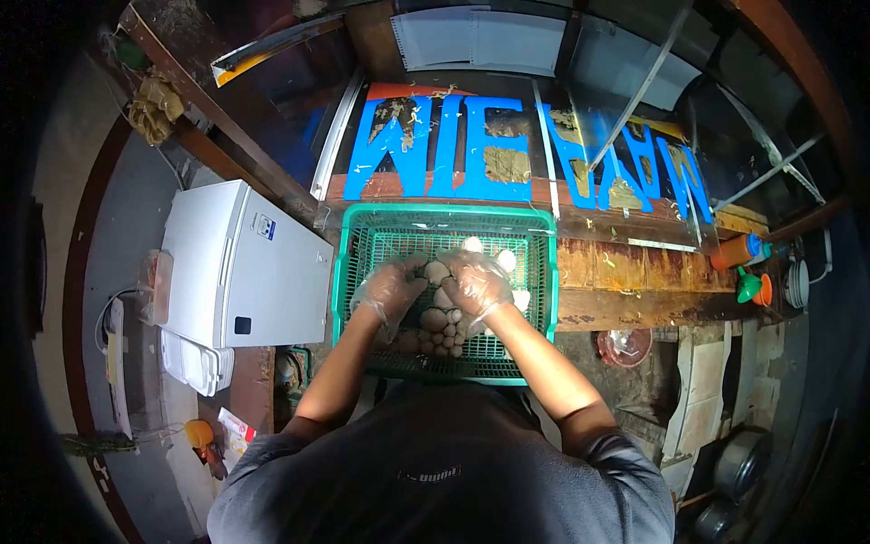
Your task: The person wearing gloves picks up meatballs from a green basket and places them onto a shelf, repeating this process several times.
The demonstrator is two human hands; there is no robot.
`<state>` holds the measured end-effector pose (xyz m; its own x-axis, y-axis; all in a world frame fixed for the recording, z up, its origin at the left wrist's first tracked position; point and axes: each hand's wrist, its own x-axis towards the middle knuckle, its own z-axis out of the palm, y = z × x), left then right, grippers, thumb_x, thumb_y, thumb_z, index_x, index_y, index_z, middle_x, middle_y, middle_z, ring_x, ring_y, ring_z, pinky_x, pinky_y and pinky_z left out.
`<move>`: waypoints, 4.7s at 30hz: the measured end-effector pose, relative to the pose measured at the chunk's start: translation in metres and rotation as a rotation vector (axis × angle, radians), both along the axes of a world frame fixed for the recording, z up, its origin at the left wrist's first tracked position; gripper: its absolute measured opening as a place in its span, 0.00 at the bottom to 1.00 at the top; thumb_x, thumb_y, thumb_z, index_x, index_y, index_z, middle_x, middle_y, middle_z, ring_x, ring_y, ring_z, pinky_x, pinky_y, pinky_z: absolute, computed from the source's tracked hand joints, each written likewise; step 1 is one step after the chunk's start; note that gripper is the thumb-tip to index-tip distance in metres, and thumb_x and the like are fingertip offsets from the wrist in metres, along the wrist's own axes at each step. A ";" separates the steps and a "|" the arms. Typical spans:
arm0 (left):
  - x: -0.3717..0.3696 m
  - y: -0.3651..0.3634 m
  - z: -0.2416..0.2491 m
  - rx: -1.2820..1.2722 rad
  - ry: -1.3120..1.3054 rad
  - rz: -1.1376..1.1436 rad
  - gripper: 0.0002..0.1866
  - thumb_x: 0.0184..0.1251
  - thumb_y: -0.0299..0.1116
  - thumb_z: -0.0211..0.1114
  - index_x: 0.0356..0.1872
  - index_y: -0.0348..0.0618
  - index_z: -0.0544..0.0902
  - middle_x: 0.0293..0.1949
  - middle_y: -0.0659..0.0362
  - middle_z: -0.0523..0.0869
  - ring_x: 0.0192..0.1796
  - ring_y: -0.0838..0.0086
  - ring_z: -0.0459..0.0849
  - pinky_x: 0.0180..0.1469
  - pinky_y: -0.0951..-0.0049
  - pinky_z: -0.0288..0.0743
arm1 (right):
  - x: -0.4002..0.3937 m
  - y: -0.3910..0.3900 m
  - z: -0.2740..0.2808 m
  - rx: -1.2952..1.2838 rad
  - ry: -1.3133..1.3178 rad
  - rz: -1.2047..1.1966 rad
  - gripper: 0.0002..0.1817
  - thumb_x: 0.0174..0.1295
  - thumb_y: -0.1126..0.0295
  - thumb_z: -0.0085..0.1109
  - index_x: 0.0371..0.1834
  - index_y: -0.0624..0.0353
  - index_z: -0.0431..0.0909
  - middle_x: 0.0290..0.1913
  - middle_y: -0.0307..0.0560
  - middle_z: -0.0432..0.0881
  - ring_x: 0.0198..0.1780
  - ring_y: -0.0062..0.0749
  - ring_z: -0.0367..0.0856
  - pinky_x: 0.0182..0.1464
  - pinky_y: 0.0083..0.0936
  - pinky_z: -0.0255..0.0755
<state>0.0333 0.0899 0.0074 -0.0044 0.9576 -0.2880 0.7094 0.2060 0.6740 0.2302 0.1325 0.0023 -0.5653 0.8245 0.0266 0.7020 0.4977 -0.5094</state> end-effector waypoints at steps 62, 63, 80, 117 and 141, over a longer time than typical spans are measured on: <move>0.004 -0.038 0.059 0.293 -0.814 -0.084 0.19 0.65 0.27 0.65 0.57 0.34 0.81 0.51 0.54 0.87 0.53 0.74 0.84 0.55 0.72 0.78 | 0.017 -0.053 0.068 -0.385 0.790 -0.171 0.26 0.55 0.73 0.71 0.59 0.66 0.79 0.52 0.51 0.83 0.50 0.31 0.81 0.53 0.27 0.75; 0.003 -0.041 0.058 0.248 -0.833 -0.083 0.18 0.67 0.26 0.65 0.58 0.36 0.81 0.52 0.54 0.86 0.53 0.74 0.84 0.56 0.73 0.78 | 0.018 -0.057 0.068 -0.363 0.741 -0.174 0.26 0.55 0.77 0.71 0.59 0.66 0.79 0.51 0.47 0.83 0.50 0.27 0.80 0.52 0.25 0.75; 0.029 -0.085 0.047 -0.211 -1.105 -0.040 0.22 0.67 0.24 0.65 0.61 0.30 0.76 0.53 0.51 0.84 0.55 0.71 0.82 0.60 0.70 0.76 | 0.064 -0.118 0.023 -0.776 0.986 -0.191 0.27 0.65 0.81 0.63 0.68 0.69 0.69 0.52 0.40 0.80 0.48 0.16 0.77 0.46 0.15 0.74; 0.026 -0.056 0.023 0.089 -1.114 -0.019 0.18 0.73 0.30 0.62 0.59 0.34 0.77 0.54 0.54 0.83 0.53 0.74 0.82 0.58 0.72 0.77 | 0.042 -0.072 0.038 -0.458 0.897 -0.155 0.28 0.60 0.82 0.67 0.64 0.69 0.71 0.49 0.46 0.82 0.47 0.25 0.83 0.48 0.21 0.80; 0.028 -0.045 0.014 0.076 -1.186 0.072 0.08 0.68 0.27 0.68 0.45 0.38 0.80 0.44 0.61 0.84 0.47 0.79 0.81 0.50 0.75 0.77 | 0.037 -0.080 0.051 -0.401 0.984 -0.194 0.25 0.56 0.83 0.68 0.58 0.64 0.73 0.52 0.43 0.79 0.52 0.25 0.79 0.53 0.23 0.76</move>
<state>0.0609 0.0446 0.0218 0.1722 0.9808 -0.0912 -0.3764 0.1511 0.9140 0.2668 0.0520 0.0534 -0.3017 0.9475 0.1059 -0.0556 0.0934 -0.9941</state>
